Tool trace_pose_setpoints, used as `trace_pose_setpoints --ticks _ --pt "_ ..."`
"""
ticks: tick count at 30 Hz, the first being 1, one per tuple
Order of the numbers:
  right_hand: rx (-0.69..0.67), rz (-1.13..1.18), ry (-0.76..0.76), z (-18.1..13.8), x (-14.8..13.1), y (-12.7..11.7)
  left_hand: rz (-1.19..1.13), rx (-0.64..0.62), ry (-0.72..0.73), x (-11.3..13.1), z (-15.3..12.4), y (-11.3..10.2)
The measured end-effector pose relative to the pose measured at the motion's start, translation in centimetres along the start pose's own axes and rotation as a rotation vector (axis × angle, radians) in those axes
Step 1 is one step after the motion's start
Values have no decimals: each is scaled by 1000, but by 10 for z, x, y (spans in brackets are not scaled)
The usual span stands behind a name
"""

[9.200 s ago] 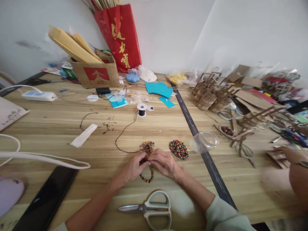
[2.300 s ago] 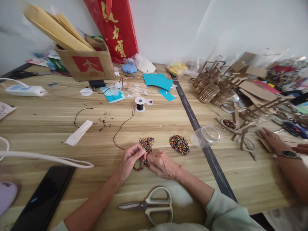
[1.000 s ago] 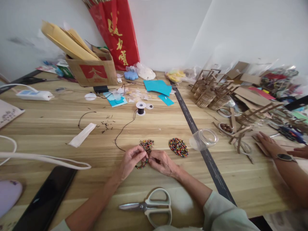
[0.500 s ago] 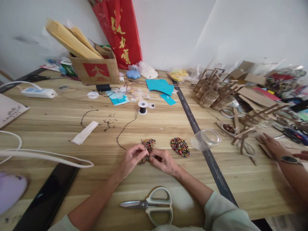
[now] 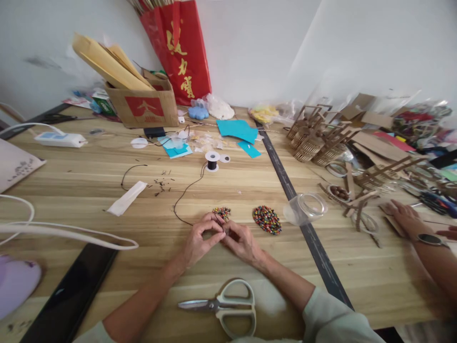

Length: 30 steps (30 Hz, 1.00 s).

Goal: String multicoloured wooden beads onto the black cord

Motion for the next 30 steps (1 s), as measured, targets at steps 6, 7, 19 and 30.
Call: trace_pose_setpoints --ticks 6,7,19,30 --pt "-46 57 53 1 1 -3 -51 -26 -108 -6 -3 -1" --pt "-50 95 69 1 1 -4 -69 -36 -142 -6 -4 -1" --pt "-35 321 129 3 -2 -12 -250 -75 -379 -26 -9 8" --pt "-16 340 169 10 2 -10 -248 -52 -437 -23 -4 -3"
Point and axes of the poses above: each hand's wrist, its own z-axis towards the middle knuckle, its own y-axis out of the palm, x = y × z, the point moved 6 cm from there along z, towards the middle knuckle, and after that the axes turned 8 degrees about y, right-handed, at the moved point
